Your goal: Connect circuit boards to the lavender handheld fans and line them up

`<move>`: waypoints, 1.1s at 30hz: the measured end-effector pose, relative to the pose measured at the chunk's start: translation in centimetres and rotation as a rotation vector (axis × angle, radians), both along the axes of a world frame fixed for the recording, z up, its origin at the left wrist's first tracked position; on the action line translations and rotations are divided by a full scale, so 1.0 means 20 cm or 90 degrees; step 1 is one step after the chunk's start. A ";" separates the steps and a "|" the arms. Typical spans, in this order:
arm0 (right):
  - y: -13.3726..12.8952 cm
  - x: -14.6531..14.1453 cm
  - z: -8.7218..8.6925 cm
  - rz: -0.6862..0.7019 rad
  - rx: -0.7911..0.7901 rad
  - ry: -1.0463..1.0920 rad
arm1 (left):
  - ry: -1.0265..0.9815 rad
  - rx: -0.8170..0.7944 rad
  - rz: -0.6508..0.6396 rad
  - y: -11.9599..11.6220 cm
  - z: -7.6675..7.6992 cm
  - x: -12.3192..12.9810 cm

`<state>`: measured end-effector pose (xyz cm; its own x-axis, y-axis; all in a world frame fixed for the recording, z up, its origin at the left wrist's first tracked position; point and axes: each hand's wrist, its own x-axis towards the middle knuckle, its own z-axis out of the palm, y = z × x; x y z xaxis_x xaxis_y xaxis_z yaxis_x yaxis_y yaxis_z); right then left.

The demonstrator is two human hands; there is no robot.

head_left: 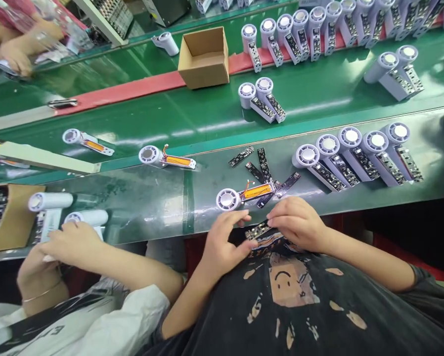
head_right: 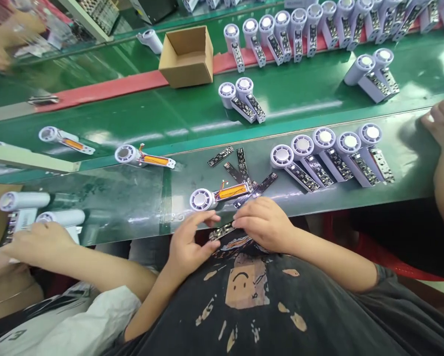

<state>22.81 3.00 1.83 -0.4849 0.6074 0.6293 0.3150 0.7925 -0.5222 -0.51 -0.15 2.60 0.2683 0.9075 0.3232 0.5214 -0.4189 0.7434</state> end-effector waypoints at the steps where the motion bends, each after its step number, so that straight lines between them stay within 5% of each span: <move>1: 0.01 -0.01 0.01 0.035 0.053 -0.036 | -0.052 -0.079 -0.029 -0.03 -0.01 0.01; 5: 0.08 -0.05 0.00 0.087 0.065 -0.140 | -0.257 -0.269 0.100 -0.07 -0.07 -0.02; 8: 0.17 -0.11 -0.03 -0.010 -0.040 -0.168 | -0.357 -0.333 0.194 -0.08 -0.11 -0.09; 11: 0.24 -0.19 -0.04 -0.036 -0.080 -0.256 | -0.411 -0.385 0.199 -0.08 -0.13 -0.16; 19: 0.28 -0.27 -0.01 0.080 -0.129 -0.298 | -0.557 -0.451 0.236 -0.09 -0.08 -0.11; 27: 0.22 -0.38 0.07 0.007 -0.266 -0.317 | -0.669 -0.431 0.130 -0.07 -0.04 -0.07; 33: 0.17 -0.45 0.07 0.014 -0.318 -0.287 | -0.548 -0.324 0.207 -0.09 -0.13 -0.06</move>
